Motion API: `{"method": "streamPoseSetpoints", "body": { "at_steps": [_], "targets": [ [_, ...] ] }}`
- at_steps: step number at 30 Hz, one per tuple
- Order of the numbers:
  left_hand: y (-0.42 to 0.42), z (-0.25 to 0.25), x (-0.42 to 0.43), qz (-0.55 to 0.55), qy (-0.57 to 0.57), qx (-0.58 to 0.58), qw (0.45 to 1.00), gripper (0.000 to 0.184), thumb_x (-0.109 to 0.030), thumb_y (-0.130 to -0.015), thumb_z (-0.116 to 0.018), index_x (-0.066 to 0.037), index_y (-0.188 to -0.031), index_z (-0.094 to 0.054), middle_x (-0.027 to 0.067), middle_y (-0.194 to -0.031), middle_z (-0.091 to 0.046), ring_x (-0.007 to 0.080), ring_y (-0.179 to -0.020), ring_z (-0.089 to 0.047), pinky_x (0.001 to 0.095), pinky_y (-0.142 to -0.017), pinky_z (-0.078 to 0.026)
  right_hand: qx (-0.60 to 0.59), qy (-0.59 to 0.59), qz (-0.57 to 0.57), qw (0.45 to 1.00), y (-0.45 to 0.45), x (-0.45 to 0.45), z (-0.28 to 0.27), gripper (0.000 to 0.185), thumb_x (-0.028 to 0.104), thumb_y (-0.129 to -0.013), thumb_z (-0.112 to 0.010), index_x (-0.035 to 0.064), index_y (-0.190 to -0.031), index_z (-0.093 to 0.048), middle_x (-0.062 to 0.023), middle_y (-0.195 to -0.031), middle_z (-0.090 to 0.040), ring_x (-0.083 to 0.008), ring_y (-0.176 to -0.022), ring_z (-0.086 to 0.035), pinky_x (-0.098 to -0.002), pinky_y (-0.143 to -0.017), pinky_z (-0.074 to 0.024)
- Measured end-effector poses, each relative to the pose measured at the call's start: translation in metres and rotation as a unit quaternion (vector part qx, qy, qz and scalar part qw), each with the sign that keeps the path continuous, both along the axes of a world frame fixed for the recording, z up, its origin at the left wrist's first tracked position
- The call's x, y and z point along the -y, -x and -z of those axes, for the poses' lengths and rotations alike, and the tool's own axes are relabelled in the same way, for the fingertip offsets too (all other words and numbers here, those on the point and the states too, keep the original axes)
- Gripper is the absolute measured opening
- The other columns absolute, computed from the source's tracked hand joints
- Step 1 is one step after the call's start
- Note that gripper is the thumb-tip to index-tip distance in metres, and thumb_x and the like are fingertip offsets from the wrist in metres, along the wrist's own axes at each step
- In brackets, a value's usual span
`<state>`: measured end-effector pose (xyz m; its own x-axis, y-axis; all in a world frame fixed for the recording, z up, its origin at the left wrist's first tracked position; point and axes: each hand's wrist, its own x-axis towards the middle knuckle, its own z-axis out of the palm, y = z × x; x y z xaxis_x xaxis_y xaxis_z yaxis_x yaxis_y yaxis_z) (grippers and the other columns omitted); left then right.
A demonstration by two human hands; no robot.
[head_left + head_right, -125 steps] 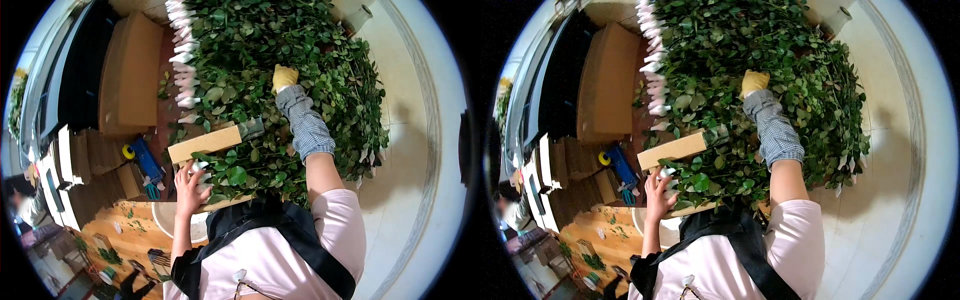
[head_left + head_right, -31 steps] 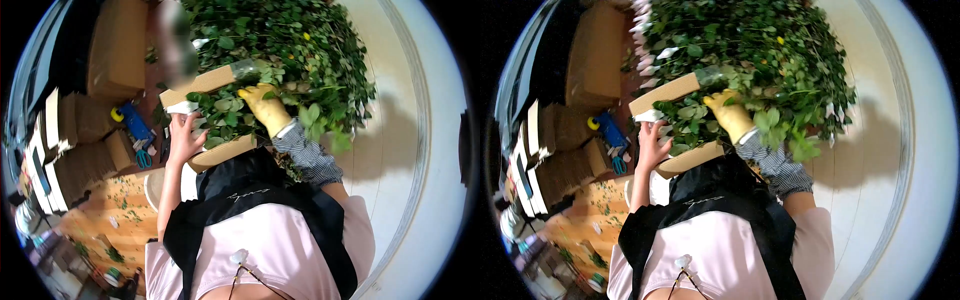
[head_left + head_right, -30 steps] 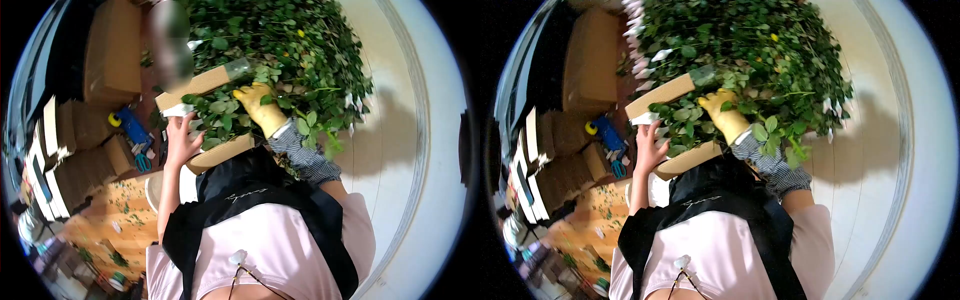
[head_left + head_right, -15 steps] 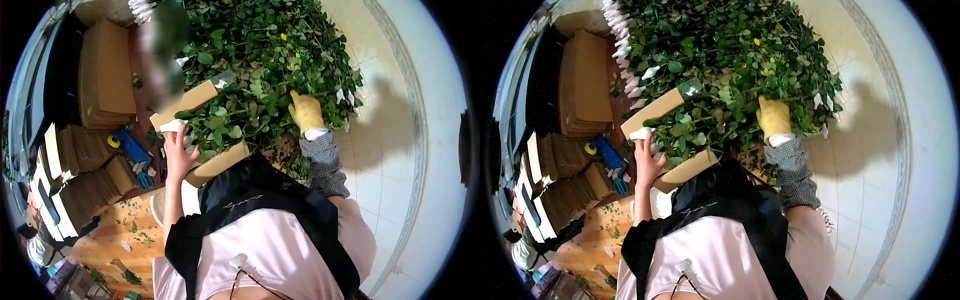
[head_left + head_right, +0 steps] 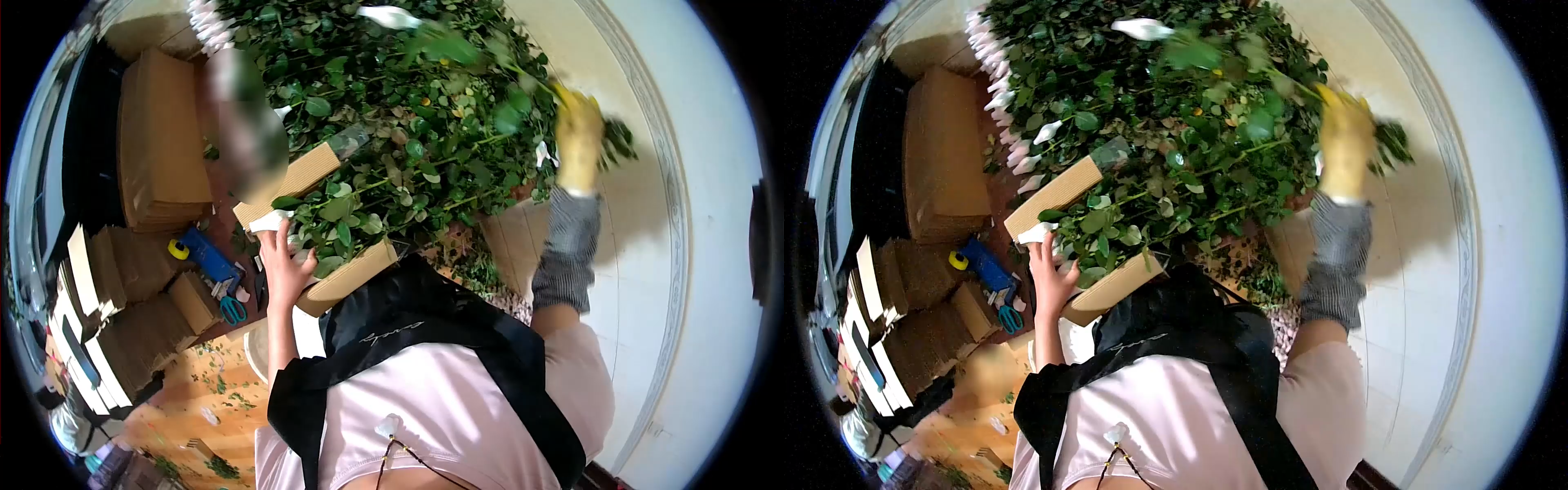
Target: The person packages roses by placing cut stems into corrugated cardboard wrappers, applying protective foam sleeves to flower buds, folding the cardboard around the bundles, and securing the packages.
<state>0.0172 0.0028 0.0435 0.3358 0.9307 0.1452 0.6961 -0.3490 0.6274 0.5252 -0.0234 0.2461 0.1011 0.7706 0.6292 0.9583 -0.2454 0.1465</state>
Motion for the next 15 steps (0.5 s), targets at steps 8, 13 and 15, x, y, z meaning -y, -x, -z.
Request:
{"method": "streamPoseSetpoints", "body": {
  "at_steps": [8,13,15],
  "targets": [
    [0.001,0.004,-0.001,0.002,0.022,-0.005,1.0,0.083,-0.006,-0.071,-0.079,-0.012,-0.144,-0.04,0.023,-0.138,-0.041,0.0441,-0.122,-0.047,0.0494,-0.098,-0.045,-0.176,0.071,-0.136,0.972,0.152,-0.057,0.097,0.041,0.013,-0.081,-0.074,0.0128,-0.12,-0.059,-0.0125,-0.085,-0.063,-0.0283,-0.084,-0.063,-0.0419,-0.075,-0.0547],
    [-0.002,-0.008,0.0,0.026,0.011,-0.046,0.999,0.07,-0.01,-0.07,-0.079,-0.015,-0.136,-0.054,0.0221,-0.14,-0.042,0.044,-0.126,-0.045,0.0528,-0.104,-0.04,-0.302,0.089,-0.221,0.923,0.181,-0.033,0.29,0.035,0.013,-0.086,-0.07,0.0158,-0.12,-0.065,-0.0107,-0.094,-0.068,-0.0292,-0.095,-0.065,-0.0459,-0.103,-0.0435],
    [-0.005,-0.012,-0.001,0.023,0.005,-0.066,0.998,0.057,-0.011,-0.072,-0.078,-0.014,-0.126,-0.063,0.0216,-0.14,-0.043,0.0436,-0.127,-0.044,0.0532,-0.106,-0.038,-0.343,0.099,-0.173,0.918,0.184,-0.045,0.269,0.034,0.011,-0.084,-0.068,0.0133,-0.117,-0.066,-0.0083,-0.089,-0.067,-0.0266,-0.092,-0.064,-0.0455,-0.103,-0.0433]
  ]
}}
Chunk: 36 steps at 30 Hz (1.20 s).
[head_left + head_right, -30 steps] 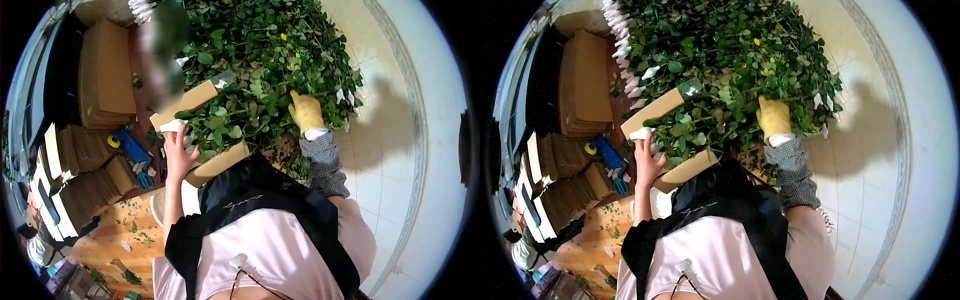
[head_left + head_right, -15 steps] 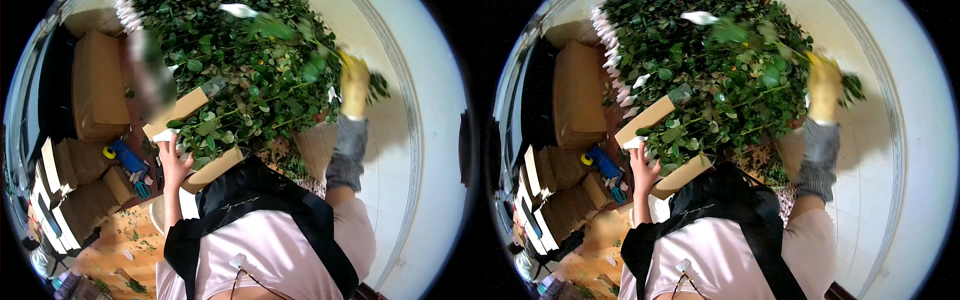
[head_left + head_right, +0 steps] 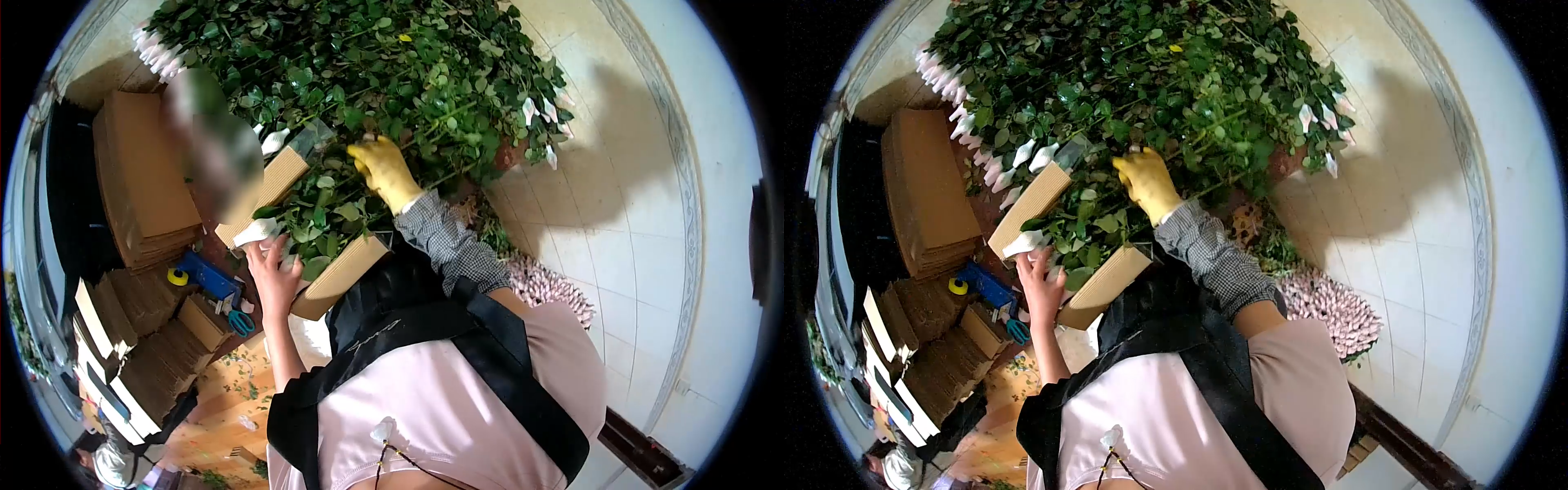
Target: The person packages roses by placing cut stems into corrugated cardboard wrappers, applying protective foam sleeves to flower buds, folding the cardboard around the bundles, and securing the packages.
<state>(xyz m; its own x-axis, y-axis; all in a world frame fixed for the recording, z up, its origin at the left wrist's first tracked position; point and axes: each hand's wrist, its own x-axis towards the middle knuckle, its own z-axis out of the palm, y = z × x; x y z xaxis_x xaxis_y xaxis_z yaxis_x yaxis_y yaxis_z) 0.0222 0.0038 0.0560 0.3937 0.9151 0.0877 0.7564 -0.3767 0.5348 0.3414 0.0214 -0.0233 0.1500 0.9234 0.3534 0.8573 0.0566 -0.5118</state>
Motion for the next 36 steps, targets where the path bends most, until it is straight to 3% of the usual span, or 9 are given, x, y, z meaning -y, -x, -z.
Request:
{"method": "streamPoseSetpoints", "body": {
  "at_steps": [7,8,14,16,18,25,31,33,36],
  "targets": [
    [0.015,0.015,0.003,0.015,0.028,-0.029,0.999,0.06,-0.013,-0.076,-0.079,-0.015,-0.133,-0.06,0.022,-0.151,-0.033,0.0445,-0.136,-0.036,0.0523,-0.11,-0.037,-0.29,0.028,-0.016,0.956,-0.012,-0.023,0.034,0.044,0.016,-0.086,-0.068,0.0125,-0.129,-0.058,-0.0111,-0.111,-0.067,-0.0285,-0.099,-0.064,-0.0439,-0.105,-0.0434],
    [0.02,0.013,0.006,0.014,0.035,0.011,0.999,0.061,-0.015,-0.08,-0.078,-0.014,-0.137,-0.056,0.0215,-0.153,-0.032,0.0433,-0.136,-0.036,0.0514,-0.11,-0.038,0.06,-0.015,0.038,0.997,-0.001,-0.011,-0.045,0.046,0.016,-0.086,-0.069,0.0127,-0.131,-0.057,-0.0118,-0.112,-0.067,-0.027,-0.1,-0.064,-0.0435,-0.105,-0.0445],
    [0.05,0.005,0.044,-0.151,0.142,0.114,0.972,0.037,-0.019,-0.096,-0.067,-0.001,-0.126,-0.055,0.0151,-0.115,-0.058,0.03,-0.102,-0.058,0.0383,-0.085,-0.048,-0.194,-0.016,-0.305,0.932,0.08,0.019,-0.166,0.059,0.011,-0.08,-0.076,0.0116,-0.135,-0.054,-0.0108,-0.115,-0.068,-0.0268,-0.095,-0.067,-0.0429,-0.083,-0.0562],
    [0.05,0.004,0.049,-0.204,0.258,0.162,0.93,0.026,-0.02,-0.094,-0.07,0.0,-0.11,-0.062,0.0127,-0.098,-0.06,0.0277,-0.088,-0.057,0.0394,-0.078,-0.046,0.188,0.27,-0.381,0.864,0.116,0.014,-0.183,0.023,0.017,-0.088,-0.069,0.0105,-0.109,-0.07,-0.0022,-0.086,-0.073,-0.0193,-0.07,-0.068,-0.0324,-0.062,-0.0561],
    [0.043,-0.003,0.055,-0.058,0.038,0.017,0.997,0.025,-0.024,-0.09,-0.074,-0.001,-0.089,-0.066,0.012,-0.082,-0.059,0.0297,-0.081,-0.055,0.0403,-0.075,-0.045,0.271,0.339,-0.394,0.81,0.141,0.009,-0.132,0.011,0.018,-0.085,-0.068,0.0157,-0.085,-0.078,0.0008,-0.084,-0.076,-0.0178,-0.075,-0.072,-0.0366,-0.06,-0.055],
    [0.017,-0.02,0.05,-0.146,0.091,0.026,0.985,0.022,-0.021,-0.09,-0.07,-0.001,-0.082,-0.066,0.0132,-0.081,-0.059,0.0339,-0.083,-0.056,0.043,-0.075,-0.046,0.272,0.331,-0.485,0.762,0.125,-0.007,-0.128,0.032,0.036,-0.089,-0.062,0.0094,-0.099,-0.075,-0.0095,-0.094,-0.075,-0.0262,-0.089,-0.073,-0.0446,-0.073,-0.0559],
    [0.027,-0.007,0.064,-0.217,0.094,0.313,0.92,0.021,-0.011,-0.095,-0.062,0.001,-0.079,-0.058,0.0068,-0.074,-0.052,0.0211,-0.074,-0.052,0.0334,-0.068,-0.042,0.38,0.263,-0.463,0.756,0.135,0.002,-0.112,0.014,0.015,-0.088,-0.061,0.0168,-0.086,-0.074,-0.0053,-0.079,-0.073,-0.0199,-0.077,-0.072,-0.0376,-0.066,-0.0546],
    [0.056,-0.006,0.073,-0.361,0.107,0.464,0.802,0.015,-0.012,-0.101,-0.055,-0.005,-0.09,-0.062,-0.0053,-0.084,-0.053,0.0046,-0.077,-0.044,0.0238,-0.067,-0.038,0.268,0.231,-0.482,0.802,0.123,0.003,-0.113,0.008,0.017,-0.086,-0.066,0.0141,-0.088,-0.073,-0.0064,-0.079,-0.072,-0.0251,-0.078,-0.071,-0.0411,-0.07,-0.0544],
    [0.069,-0.04,0.058,-0.297,-0.111,0.39,0.864,0.013,-0.004,-0.099,-0.052,0.001,-0.093,-0.062,-0.0003,-0.082,-0.058,0.0079,-0.078,-0.051,0.0236,-0.071,-0.041,0.057,0.304,-0.529,0.791,0.107,-0.012,-0.143,0.032,0.029,-0.09,-0.067,0.0084,-0.115,-0.068,-0.0135,-0.093,-0.073,-0.0298,-0.089,-0.07,-0.0434,-0.081,-0.0542]
  ]
}}
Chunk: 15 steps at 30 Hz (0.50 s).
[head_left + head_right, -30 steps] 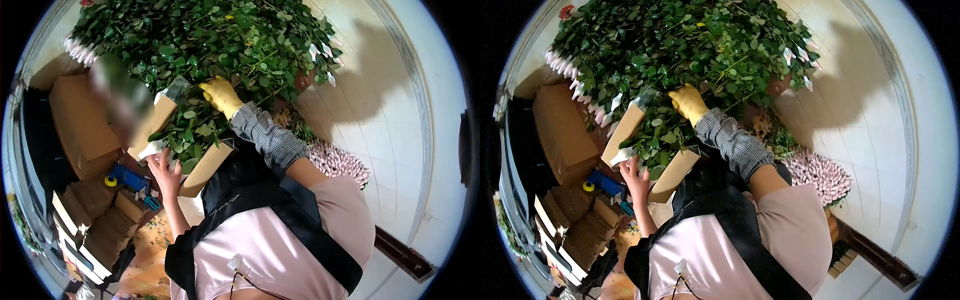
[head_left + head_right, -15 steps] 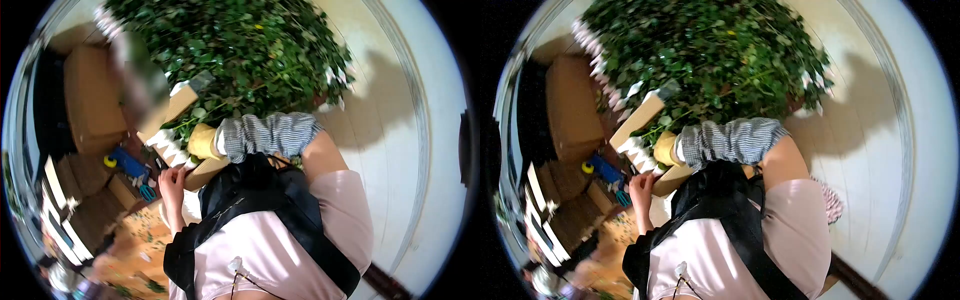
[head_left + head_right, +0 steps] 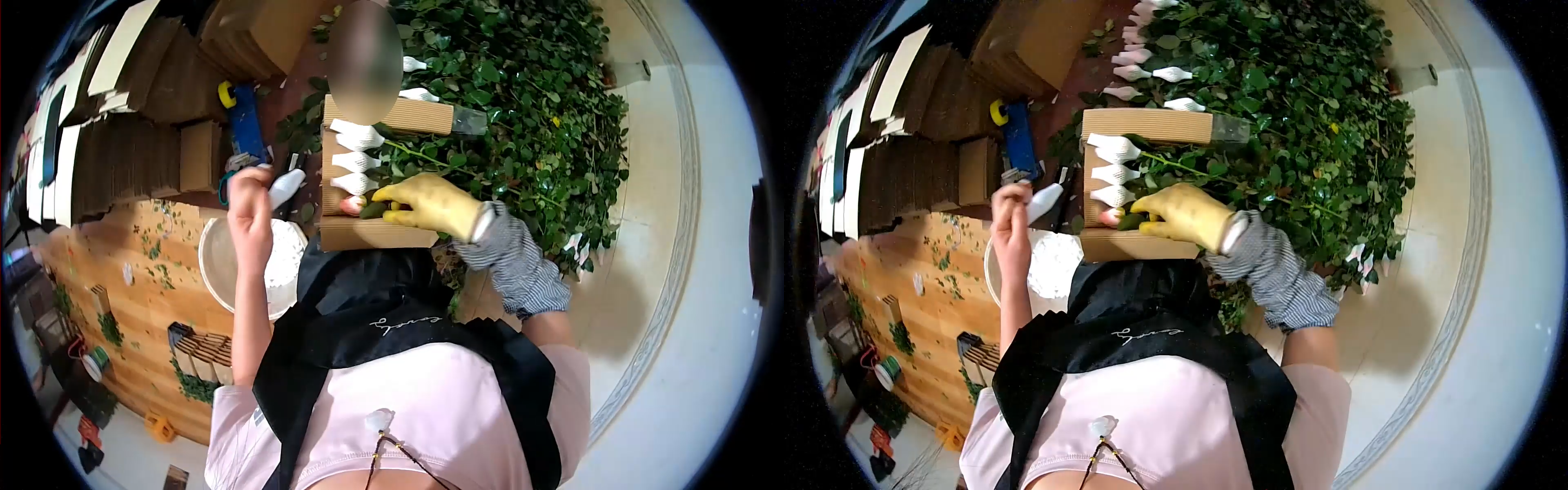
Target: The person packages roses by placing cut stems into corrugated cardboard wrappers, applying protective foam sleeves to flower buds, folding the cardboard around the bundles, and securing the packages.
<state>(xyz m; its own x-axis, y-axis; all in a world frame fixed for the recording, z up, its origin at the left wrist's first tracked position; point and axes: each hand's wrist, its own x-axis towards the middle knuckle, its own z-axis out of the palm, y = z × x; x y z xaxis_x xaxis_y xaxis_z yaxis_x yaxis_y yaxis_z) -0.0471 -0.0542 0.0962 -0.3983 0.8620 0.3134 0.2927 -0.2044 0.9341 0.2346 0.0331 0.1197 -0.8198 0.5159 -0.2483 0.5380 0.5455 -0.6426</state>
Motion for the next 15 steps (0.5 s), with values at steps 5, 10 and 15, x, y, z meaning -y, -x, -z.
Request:
{"method": "streamPoseSetpoints", "body": {
  "at_steps": [5,10,15],
  "targets": [
    [-0.022,0.052,-0.001,0.105,0.259,0.043,0.959,0.019,-0.013,-0.096,-0.061,-0.002,-0.083,-0.054,0.0031,-0.072,-0.057,0.0134,-0.066,-0.048,0.0287,-0.062,-0.042,0.102,-0.147,0.041,0.983,0.017,-0.002,-0.004,0.032,0.034,-0.09,-0.067,0.0085,-0.108,-0.067,-0.0108,-0.079,-0.071,-0.03,-0.075,-0.069,-0.0446,-0.069,-0.0534],
    [-0.055,0.03,-0.02,0.141,0.319,-0.268,0.898,0.039,-0.037,-0.086,-0.074,-0.002,-0.075,-0.061,0.02,-0.077,-0.064,0.0411,-0.071,-0.063,0.0495,-0.063,-0.048,0.309,-0.133,-0.019,0.941,0.038,-0.005,0.02,0.016,0.027,-0.092,-0.061,0.0175,-0.095,-0.074,-0.0054,-0.091,-0.077,-0.0225,-0.085,-0.074,-0.0376,-0.064,-0.0552],
    [-0.052,0.052,-0.02,0.204,0.204,-0.045,0.956,0.027,-0.016,-0.093,-0.064,0.002,-0.074,-0.062,0.0099,-0.066,-0.055,0.0217,-0.06,-0.058,0.0372,-0.056,-0.044,0.252,-0.222,0.023,0.942,0.03,0.005,0.054,0.014,0.019,-0.086,-0.061,0.0188,-0.082,-0.075,-0.0034,-0.074,-0.073,-0.0197,-0.07,-0.072,-0.0379,-0.056,-0.0532]
  ]
}}
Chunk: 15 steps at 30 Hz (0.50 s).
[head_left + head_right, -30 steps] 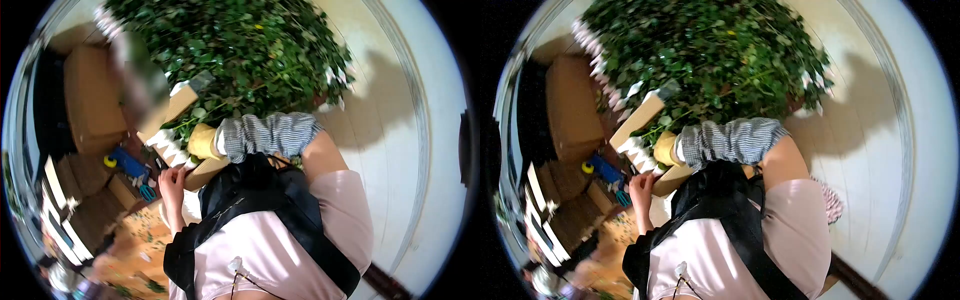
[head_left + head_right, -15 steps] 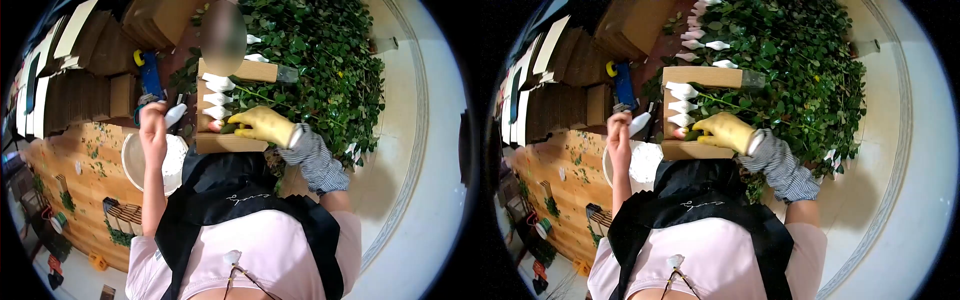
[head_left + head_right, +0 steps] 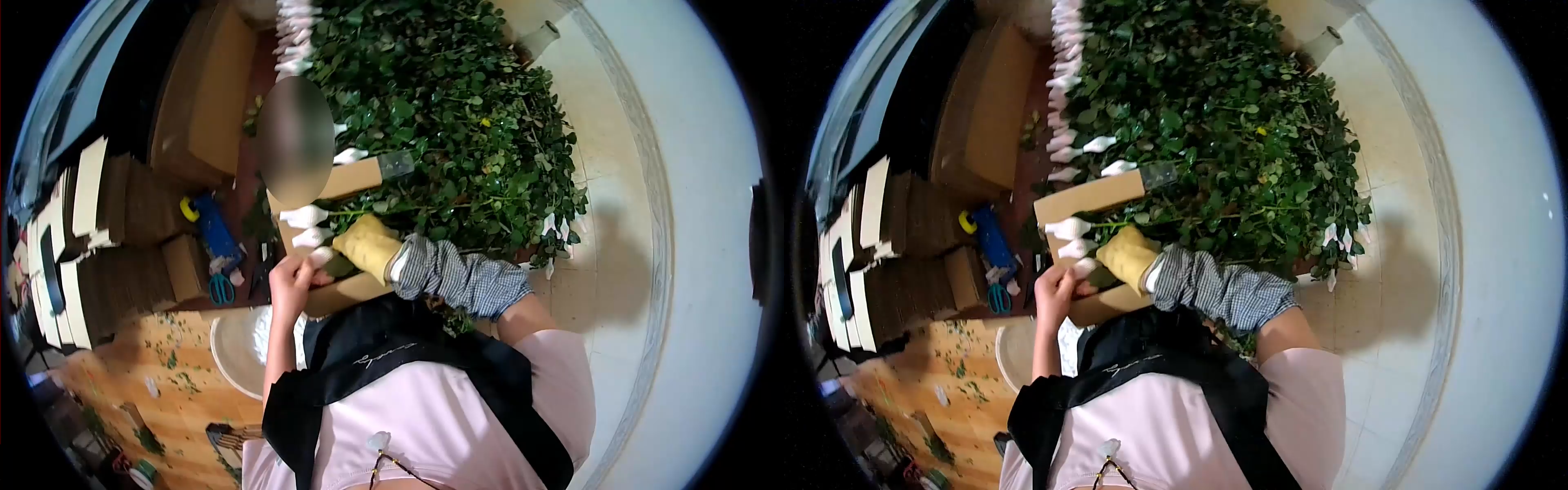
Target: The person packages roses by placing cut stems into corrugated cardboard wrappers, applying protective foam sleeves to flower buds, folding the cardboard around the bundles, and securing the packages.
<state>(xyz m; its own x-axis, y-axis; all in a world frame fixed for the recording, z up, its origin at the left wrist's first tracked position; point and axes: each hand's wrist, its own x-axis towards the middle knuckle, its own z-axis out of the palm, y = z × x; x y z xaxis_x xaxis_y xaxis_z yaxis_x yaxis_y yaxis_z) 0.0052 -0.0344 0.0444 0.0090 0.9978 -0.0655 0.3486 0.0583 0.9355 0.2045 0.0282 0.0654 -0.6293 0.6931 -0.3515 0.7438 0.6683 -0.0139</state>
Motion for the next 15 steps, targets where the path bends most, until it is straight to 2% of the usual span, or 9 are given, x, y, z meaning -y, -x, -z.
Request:
{"method": "streamPoseSetpoints", "body": {
  "at_steps": [1,3,4,5,8,10,12,13,15],
  "targets": [
    [0.011,0.015,0.0,-0.026,0.019,0.051,0.998,0.025,-0.016,-0.095,-0.062,0.001,-0.076,-0.061,0.0048,-0.064,-0.053,0.0155,-0.059,-0.055,0.0347,-0.054,-0.043,0.108,0.118,0.031,0.987,0.015,-0.009,-0.022,0.009,0.018,-0.085,-0.068,0.0204,-0.087,-0.075,0.0023,-0.087,-0.076,-0.0189,-0.083,-0.074,-0.0368,-0.067,-0.0533],
    [0.038,0.007,0.0,-0.195,0.1,0.253,0.942,0.022,-0.016,-0.099,-0.059,0.0,-0.085,-0.062,-0.0031,-0.068,-0.051,0.0091,-0.065,-0.051,0.0289,-0.056,-0.041,0.072,0.138,0.028,0.987,0.003,-0.012,0.0,0.007,0.019,-0.083,-0.064,0.0188,-0.084,-0.071,-0.0023,-0.07,-0.07,-0.022,-0.068,-0.07,-0.0393,-0.055,-0.0508],
    [0.059,0.004,-0.005,-0.212,0.047,0.269,0.938,0.02,-0.015,-0.101,-0.056,0.0,-0.089,-0.062,-0.003,-0.073,-0.055,0.009,-0.07,-0.053,0.0271,-0.062,-0.042,0.064,0.097,0.007,0.993,0.002,-0.005,-0.009,0.011,0.021,-0.088,-0.065,0.0198,-0.097,-0.072,0.0028,-0.089,-0.075,-0.0209,-0.08,-0.072,-0.0351,-0.067,-0.0525],
    [0.075,0.0,-0.006,-0.235,-0.007,0.285,0.929,0.019,-0.015,-0.103,-0.052,-0.001,-0.093,-0.061,-0.0029,-0.079,-0.058,0.0088,-0.075,-0.055,0.0254,-0.067,-0.044,0.007,0.018,-0.006,1.0,-0.009,0.002,-0.01,0.018,0.024,-0.091,-0.064,0.0165,-0.106,-0.07,-0.0025,-0.089,-0.074,-0.0258,-0.081,-0.071,-0.0371,-0.07,-0.0544],
    [0.049,-0.032,-0.009,-0.215,-0.05,0.242,0.945,0.023,-0.013,-0.105,-0.046,-0.003,-0.088,-0.059,0.0069,-0.092,-0.063,0.0102,-0.092,-0.059,0.0251,-0.088,-0.046,-0.345,0.157,0.034,0.925,-0.032,-0.011,-0.035,0.028,0.029,-0.09,-0.065,0.0106,-0.112,-0.068,-0.0114,-0.086,-0.072,-0.0325,-0.08,-0.07,-0.0454,-0.073,-0.0547],
    [0.059,-0.012,-0.009,-0.177,0.064,0.283,0.941,0.022,-0.017,-0.102,-0.053,-0.006,-0.083,-0.057,0.0021,-0.08,-0.056,0.0094,-0.069,-0.053,0.0235,-0.063,-0.045,-0.245,0.095,0.08,0.961,-0.023,-0.015,-0.059,0.026,0.032,-0.089,-0.067,0.0104,-0.104,-0.068,-0.0126,-0.082,-0.071,-0.0328,-0.076,-0.069,-0.0453,-0.07,-0.0539],
    [0.037,-0.004,-0.019,-0.181,0.065,0.092,0.977,0.021,-0.022,-0.096,-0.066,-0.004,-0.095,-0.056,0.0036,-0.077,-0.056,0.0143,-0.064,-0.054,0.0278,-0.06,-0.046,-0.17,0.008,0.075,0.983,-0.016,-0.016,-0.031,0.025,0.033,-0.087,-0.068,0.0104,-0.097,-0.067,-0.0125,-0.078,-0.07,-0.0315,-0.074,-0.069,-0.0453,-0.068,-0.0537],
    [0.026,-0.004,-0.024,-0.116,-0.118,-0.109,0.98,0.033,-0.029,-0.091,-0.072,-0.003,-0.106,-0.057,0.0119,-0.088,-0.067,0.0269,-0.074,-0.065,0.0364,-0.071,-0.052,-0.162,-0.018,0.054,0.985,-0.014,-0.017,-0.015,0.024,0.033,-0.087,-0.067,0.0097,-0.091,-0.067,-0.0122,-0.075,-0.07,-0.03,-0.074,-0.07,-0.0443,-0.068,-0.0538],
    [0.002,-0.042,-0.03,-0.018,0.124,-0.202,0.971,0.043,-0.043,-0.089,-0.071,-0.004,-0.105,-0.062,0.0214,-0.106,-0.066,0.0435,-0.096,-0.064,0.0457,-0.079,-0.053,-0.11,0.006,0.055,0.992,-0.004,-0.022,-0.01,0.022,0.031,-0.086,-0.066,0.0101,-0.09,-0.069,-0.0116,-0.08,-0.072,-0.0299,-0.077,-0.071,-0.0439,-0.069,-0.0545]
  ]
}}
